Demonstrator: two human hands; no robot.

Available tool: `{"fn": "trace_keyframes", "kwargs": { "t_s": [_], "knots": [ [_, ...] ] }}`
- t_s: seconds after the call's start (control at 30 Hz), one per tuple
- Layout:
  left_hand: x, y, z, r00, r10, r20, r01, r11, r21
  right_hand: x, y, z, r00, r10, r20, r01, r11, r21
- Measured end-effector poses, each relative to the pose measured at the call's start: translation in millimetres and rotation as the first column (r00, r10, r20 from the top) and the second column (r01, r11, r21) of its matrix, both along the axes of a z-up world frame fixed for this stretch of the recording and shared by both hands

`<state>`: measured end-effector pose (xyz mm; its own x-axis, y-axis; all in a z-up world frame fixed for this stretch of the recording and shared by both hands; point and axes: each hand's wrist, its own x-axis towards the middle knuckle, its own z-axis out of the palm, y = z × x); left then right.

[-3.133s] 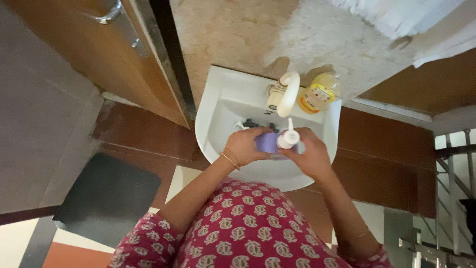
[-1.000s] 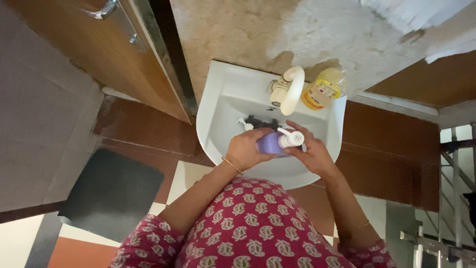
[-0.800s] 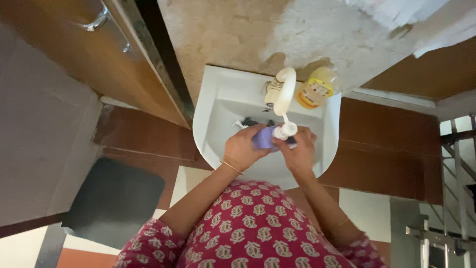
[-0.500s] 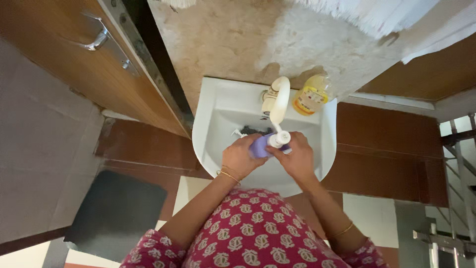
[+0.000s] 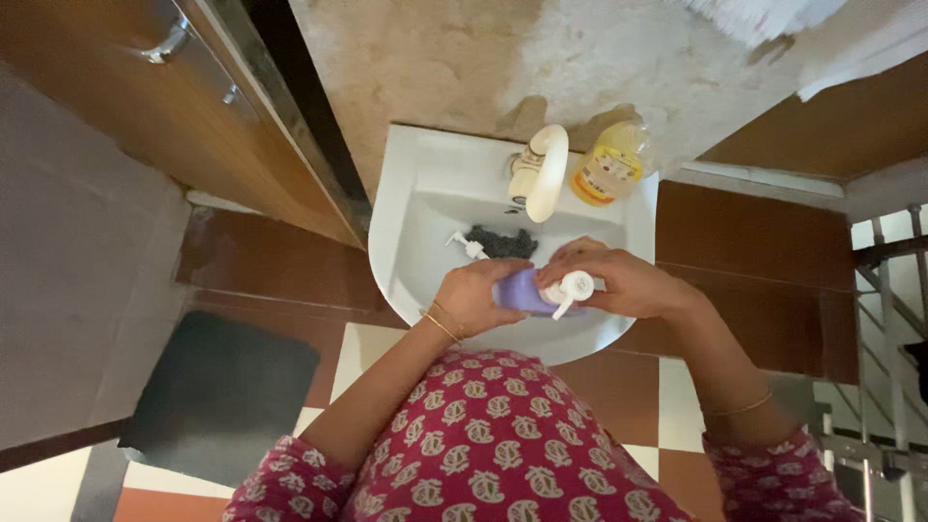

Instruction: The person unscrews the pump from a small purple bottle, pours liquid from a large yellow refill bottle into it, and then reattaches the pump mechanism.

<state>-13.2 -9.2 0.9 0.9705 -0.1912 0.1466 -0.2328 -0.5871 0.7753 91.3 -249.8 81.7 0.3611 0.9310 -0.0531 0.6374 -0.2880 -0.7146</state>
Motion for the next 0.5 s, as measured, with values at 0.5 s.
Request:
{"fn": "trace_keyframes", "kwargs": {
  "t_s": [0.5],
  "knots": [
    [0, -12, 13, 0.988, 0.117, 0.096, -0.12, 0.993, 0.017, -29, -6, 4, 0.921, -0.387, -0.039, 0.389, 0.915, 0.102]
  ]
}}
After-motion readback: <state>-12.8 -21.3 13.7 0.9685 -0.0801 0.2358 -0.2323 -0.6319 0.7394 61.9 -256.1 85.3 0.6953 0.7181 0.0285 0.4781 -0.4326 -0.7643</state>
